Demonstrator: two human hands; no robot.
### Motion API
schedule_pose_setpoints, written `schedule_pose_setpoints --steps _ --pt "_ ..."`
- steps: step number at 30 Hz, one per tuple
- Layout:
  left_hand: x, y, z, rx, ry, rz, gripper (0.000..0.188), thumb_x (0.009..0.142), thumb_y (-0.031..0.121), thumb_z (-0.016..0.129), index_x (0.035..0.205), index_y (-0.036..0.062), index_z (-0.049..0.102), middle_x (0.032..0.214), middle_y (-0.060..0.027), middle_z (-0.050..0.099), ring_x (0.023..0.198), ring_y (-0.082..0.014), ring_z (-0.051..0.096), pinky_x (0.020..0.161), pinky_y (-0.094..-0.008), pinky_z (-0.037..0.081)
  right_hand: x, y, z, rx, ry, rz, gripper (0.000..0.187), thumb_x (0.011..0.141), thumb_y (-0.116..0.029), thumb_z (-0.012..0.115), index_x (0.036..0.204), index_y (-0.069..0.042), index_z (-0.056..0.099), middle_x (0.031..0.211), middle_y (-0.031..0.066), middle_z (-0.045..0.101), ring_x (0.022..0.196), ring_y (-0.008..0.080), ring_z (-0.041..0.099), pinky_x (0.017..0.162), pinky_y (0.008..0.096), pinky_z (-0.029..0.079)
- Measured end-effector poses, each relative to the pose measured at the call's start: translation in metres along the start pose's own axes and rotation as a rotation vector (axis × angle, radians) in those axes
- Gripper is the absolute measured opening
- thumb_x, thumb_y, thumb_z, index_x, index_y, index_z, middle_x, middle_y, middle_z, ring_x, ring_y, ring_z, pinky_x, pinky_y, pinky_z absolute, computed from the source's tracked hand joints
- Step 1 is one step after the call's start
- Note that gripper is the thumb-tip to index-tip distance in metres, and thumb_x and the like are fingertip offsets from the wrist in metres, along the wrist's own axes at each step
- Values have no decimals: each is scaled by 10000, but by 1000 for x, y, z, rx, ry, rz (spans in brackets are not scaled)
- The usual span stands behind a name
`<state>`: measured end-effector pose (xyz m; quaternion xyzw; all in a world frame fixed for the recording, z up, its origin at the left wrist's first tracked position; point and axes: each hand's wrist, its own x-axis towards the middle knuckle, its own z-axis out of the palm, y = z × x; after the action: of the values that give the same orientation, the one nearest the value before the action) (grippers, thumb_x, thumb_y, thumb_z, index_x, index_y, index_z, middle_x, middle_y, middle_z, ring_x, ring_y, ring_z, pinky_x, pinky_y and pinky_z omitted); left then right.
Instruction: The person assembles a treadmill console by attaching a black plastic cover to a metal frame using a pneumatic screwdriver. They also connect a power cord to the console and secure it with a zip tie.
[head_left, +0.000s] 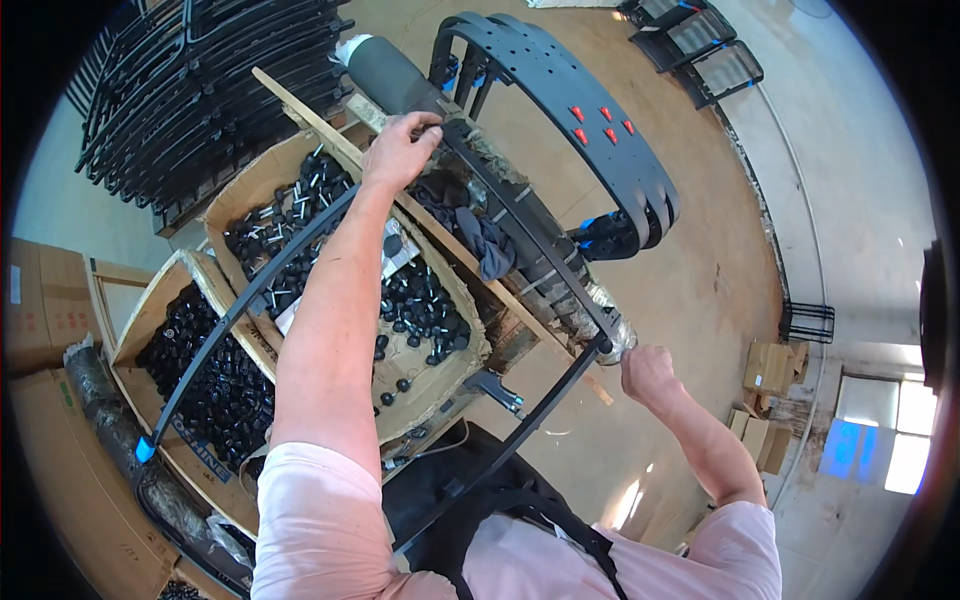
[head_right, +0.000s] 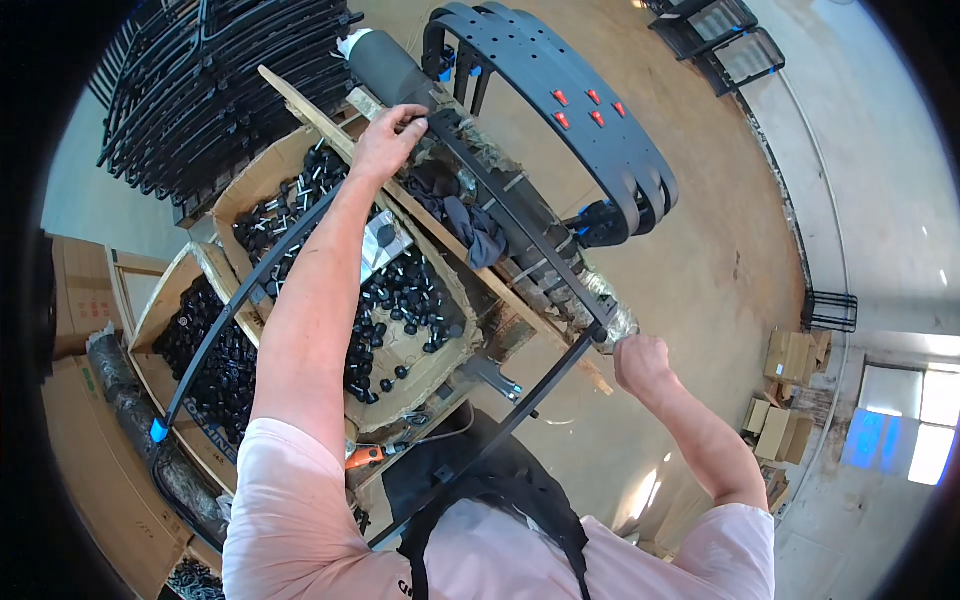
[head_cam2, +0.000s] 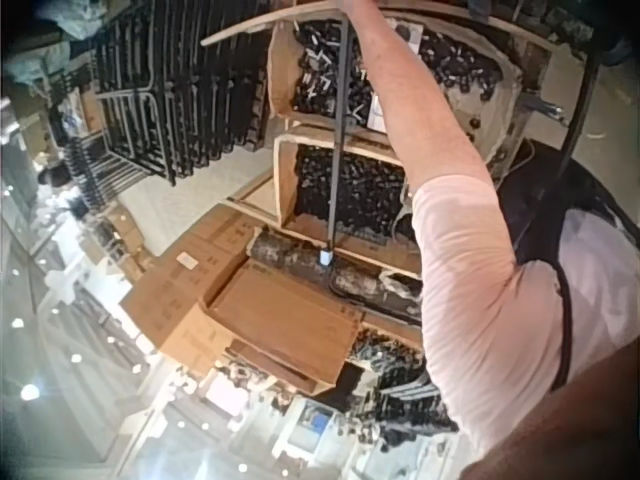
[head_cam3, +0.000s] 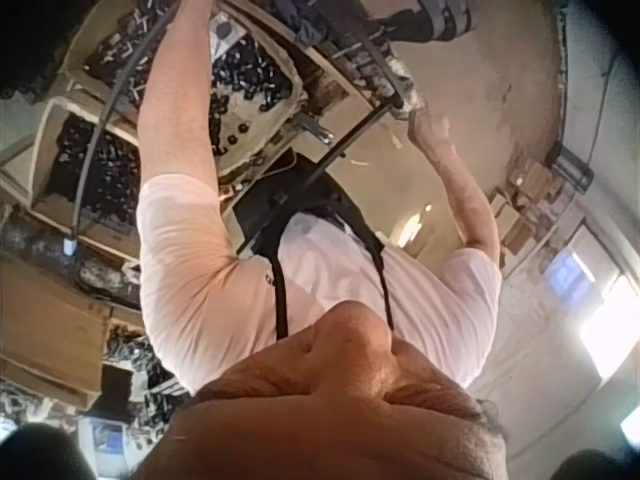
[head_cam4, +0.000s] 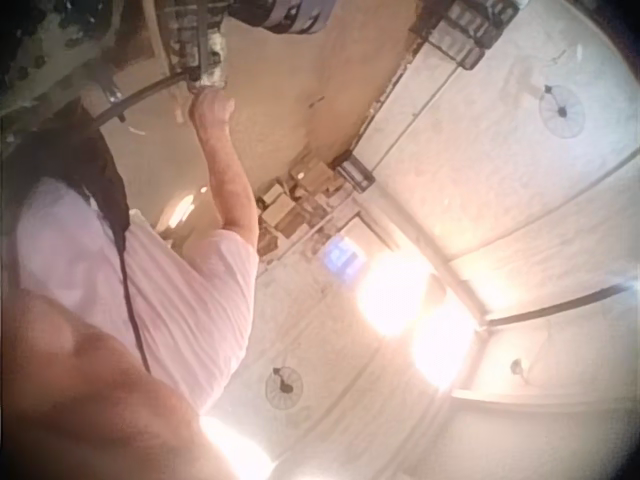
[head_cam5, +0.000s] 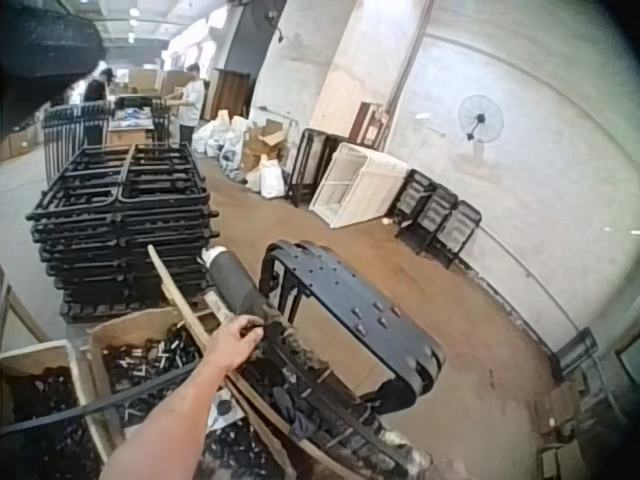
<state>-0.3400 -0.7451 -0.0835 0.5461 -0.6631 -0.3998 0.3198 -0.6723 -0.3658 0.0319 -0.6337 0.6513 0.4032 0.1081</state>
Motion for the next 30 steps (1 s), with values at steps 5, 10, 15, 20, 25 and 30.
schedule_pose_setpoints --steps 5,10,15,20,25,30 --pt "-1 -5 4 61 31 94 322 1026 359 669 1341 320 723 1366 -24 665 1314 -272 633 1108 -429 495 8 0 -6 -53 -79 -12 347 936 -249 686 1179 -2 678 987 178 760 879 356 768 714 472 615" --pt "2 -21 11 -41 47 102 380 1072 314 570 1443 316 655 1421 -48 704 1335 -314 641 1125 -435 492 10 -5 10 162 350 -61 412 1009 -396 635 1093 3 693 866 183 762 804 373 767 670 481 607" --pt "-7 5 10 147 -2 92 650 974 537 657 1570 319 516 1401 -195 686 1314 -399 642 1113 -474 499 15 -16 12 260 268 108 503 1058 -470 570 998 12 699 751 194 745 730 395 756 669 496 604" --pt "7 27 0 417 72 129 1015 876 584 811 1633 87 353 1357 -237 685 1224 -419 684 1023 -520 554 15 -17 10 311 275 125 519 1060 -465 574 938 24 698 746 215 737 733 406 755 676 515 601" --pt "21 -49 -99 489 538 -98 553 984 369 694 1435 60 611 1174 -227 759 1104 -394 733 954 -489 578 10 -13 8 381 288 87 497 1060 -448 583 975 28 696 782 223 746 761 404 763 687 511 603" --pt "20 -5 -71 420 389 151 683 973 483 740 1432 -4 601 1320 -250 694 1237 -398 663 1022 -499 544 13 -12 14 410 319 99 479 1036 -447 622 916 12 690 751 221 733 717 414 743 657 511 589"
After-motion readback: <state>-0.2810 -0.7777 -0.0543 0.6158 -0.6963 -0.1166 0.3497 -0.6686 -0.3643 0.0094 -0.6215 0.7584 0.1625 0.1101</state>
